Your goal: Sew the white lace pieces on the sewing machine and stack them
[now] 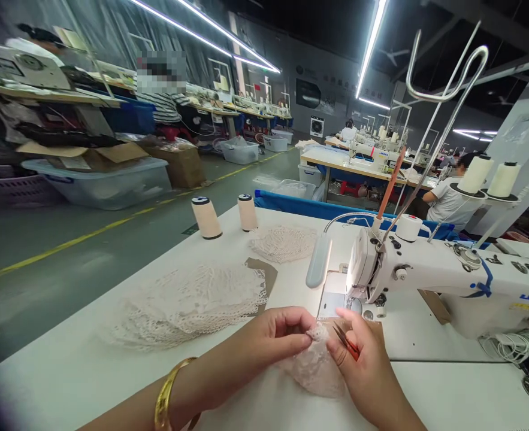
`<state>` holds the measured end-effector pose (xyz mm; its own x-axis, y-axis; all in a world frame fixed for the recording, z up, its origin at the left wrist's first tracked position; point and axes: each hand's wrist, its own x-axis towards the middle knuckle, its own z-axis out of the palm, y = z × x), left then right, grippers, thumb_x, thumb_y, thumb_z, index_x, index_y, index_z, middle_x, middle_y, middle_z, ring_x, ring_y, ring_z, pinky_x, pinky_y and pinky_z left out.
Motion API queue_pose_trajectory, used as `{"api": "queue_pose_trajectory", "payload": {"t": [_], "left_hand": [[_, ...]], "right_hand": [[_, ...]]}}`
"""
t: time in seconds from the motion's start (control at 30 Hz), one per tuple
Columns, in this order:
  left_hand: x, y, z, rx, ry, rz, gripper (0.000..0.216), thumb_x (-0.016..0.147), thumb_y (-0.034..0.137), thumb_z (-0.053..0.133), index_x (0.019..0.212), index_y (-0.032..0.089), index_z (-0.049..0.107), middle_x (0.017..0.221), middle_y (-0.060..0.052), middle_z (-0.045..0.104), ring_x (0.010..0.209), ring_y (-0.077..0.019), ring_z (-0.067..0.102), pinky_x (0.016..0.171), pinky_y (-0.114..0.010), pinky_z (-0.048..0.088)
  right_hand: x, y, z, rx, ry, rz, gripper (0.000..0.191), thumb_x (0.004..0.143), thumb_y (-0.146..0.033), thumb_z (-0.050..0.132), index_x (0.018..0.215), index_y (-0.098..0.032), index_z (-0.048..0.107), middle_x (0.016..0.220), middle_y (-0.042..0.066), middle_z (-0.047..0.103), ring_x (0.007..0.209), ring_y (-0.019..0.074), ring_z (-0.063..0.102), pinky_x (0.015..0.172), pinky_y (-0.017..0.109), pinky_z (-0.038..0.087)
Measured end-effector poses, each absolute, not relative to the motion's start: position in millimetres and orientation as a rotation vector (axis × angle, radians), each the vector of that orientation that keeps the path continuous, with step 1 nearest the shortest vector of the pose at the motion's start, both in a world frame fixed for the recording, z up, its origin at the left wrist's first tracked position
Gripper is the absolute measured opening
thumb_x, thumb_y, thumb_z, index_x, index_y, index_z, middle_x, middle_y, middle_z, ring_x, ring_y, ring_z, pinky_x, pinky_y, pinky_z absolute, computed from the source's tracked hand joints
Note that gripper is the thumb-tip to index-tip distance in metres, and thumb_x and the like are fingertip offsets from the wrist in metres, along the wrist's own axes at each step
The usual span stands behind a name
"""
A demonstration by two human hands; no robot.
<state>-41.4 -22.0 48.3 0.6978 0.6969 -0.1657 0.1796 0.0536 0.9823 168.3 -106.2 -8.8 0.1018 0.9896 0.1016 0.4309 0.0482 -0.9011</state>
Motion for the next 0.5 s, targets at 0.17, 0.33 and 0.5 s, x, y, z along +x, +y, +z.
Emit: {"api": "queue_pose_trajectory", "payload": {"t": [0.17, 0.33, 0.5], "left_hand": [[-53.3, -16.7, 70.4, 1.959, 0.916, 0.403, 0.024, 0.081, 0.031, 0.053, 0.084, 0.021, 0.075, 0.07, 0.003, 0.055, 0.068, -0.0152, 0.047, 0.066, -0.029, 0.034], [-64.3, -7.4, 91.5, 2.112, 1.02, 0.385, 0.024, 0.088, 0.034, 0.046, 0.069, 0.02, 0.052, 0.07, 0.002, 0.059, 0.068, -0.0161, 0.052, 0.063, -0.029, 0.033], [-56.8, 20.4, 108.1, 2.318, 1.161, 0.458, 0.027, 0.087, 0.038, 0.057, 0.068, 0.021, 0.05, 0.065, 0.003, 0.055, 0.064, -0.0163, 0.048, 0.059, -0.029, 0.029]], "right_hand": [[167.6, -106.8, -22.4, -1.373, -1.688, 0.816, 0.047, 0.1, -0.066, 0.06, 0.084, -0.022, 0.068, 0.067, -0.003, 0.051, 0.061, 0.0137, 0.048, 0.059, 0.023, 0.043], [180.1, -113.1, -46.6, -1.218, -1.981, 0.453, 0.032, 0.101, -0.05, 0.059, 0.109, -0.025, 0.077, 0.06, -0.004, 0.056, 0.053, 0.0131, 0.05, 0.059, 0.022, 0.047], [221.7, -120.8, -50.1, -1.337, -2.137, 0.461, 0.023, 0.096, -0.035, 0.066, 0.116, -0.029, 0.077, 0.081, 0.002, 0.077, 0.067, 0.0155, 0.07, 0.069, 0.02, 0.055]]}}
